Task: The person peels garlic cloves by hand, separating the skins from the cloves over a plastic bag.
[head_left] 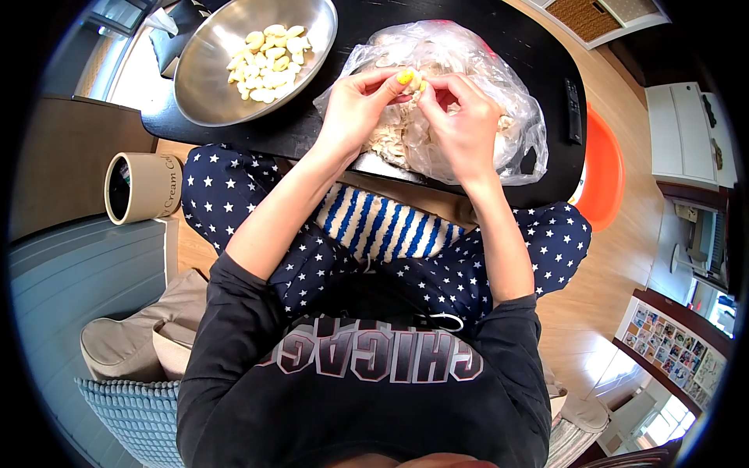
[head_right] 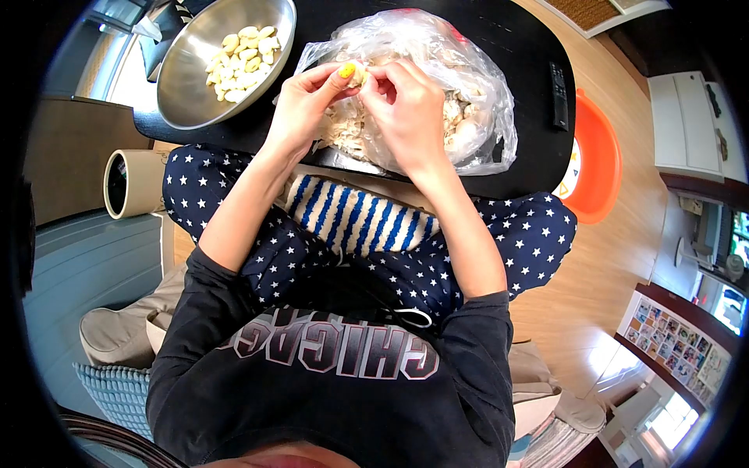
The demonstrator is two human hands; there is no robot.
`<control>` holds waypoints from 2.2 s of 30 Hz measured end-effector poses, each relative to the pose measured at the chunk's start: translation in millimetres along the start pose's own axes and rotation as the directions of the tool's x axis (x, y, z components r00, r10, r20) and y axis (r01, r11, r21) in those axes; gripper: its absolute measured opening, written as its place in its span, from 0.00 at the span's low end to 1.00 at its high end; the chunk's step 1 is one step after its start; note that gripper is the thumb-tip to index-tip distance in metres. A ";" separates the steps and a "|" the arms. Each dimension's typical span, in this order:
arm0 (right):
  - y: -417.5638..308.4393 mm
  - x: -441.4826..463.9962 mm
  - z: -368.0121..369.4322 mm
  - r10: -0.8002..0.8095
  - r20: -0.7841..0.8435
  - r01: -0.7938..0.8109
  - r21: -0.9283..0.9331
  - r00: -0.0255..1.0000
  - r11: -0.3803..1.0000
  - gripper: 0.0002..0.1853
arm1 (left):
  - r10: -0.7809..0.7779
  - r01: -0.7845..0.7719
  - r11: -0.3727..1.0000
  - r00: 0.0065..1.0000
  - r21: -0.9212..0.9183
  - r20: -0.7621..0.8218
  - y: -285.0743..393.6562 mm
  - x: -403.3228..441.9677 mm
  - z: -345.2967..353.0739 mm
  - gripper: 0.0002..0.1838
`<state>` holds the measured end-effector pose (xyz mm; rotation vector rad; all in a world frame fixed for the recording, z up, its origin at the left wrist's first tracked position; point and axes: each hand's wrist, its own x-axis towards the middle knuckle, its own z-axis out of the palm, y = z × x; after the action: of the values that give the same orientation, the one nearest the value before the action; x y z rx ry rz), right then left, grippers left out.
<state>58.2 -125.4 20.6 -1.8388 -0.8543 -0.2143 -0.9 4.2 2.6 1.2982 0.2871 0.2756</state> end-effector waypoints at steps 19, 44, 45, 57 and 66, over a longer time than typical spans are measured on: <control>1.2 -2.2 3.0 -0.026 -0.031 0.025 -0.025 0.999 0.999 0.04 | 0.037 -0.036 0.998 0.999 0.058 -0.030 3.3 -3.1 4.0 0.13; 4.6 6.7 -5.5 -0.073 0.022 0.073 0.016 0.997 0.997 0.06 | 0.267 -0.277 0.898 0.961 0.342 0.077 6.3 -0.9 2.0 0.13; 4.1 5.5 -4.6 -0.077 0.006 0.077 0.021 0.997 0.997 0.06 | 0.322 -0.335 0.834 0.941 0.439 0.106 5.7 -0.8 1.1 0.13; 3.6 3.4 -3.2 -0.044 -0.031 0.045 0.034 0.999 0.998 0.05 | 0.299 -0.334 0.828 0.942 0.451 0.150 8.3 -0.9 0.2 0.13; 7.1 5.7 -5.2 0.132 -0.032 -0.123 0.196 0.991 0.973 0.03 | 0.036 -0.042 0.998 0.990 0.045 0.140 6.8 0.6 0.6 0.16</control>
<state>68.2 -128.6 20.5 -1.6930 -0.6973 -0.0873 -0.5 5.4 9.2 1.3647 0.1507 0.2109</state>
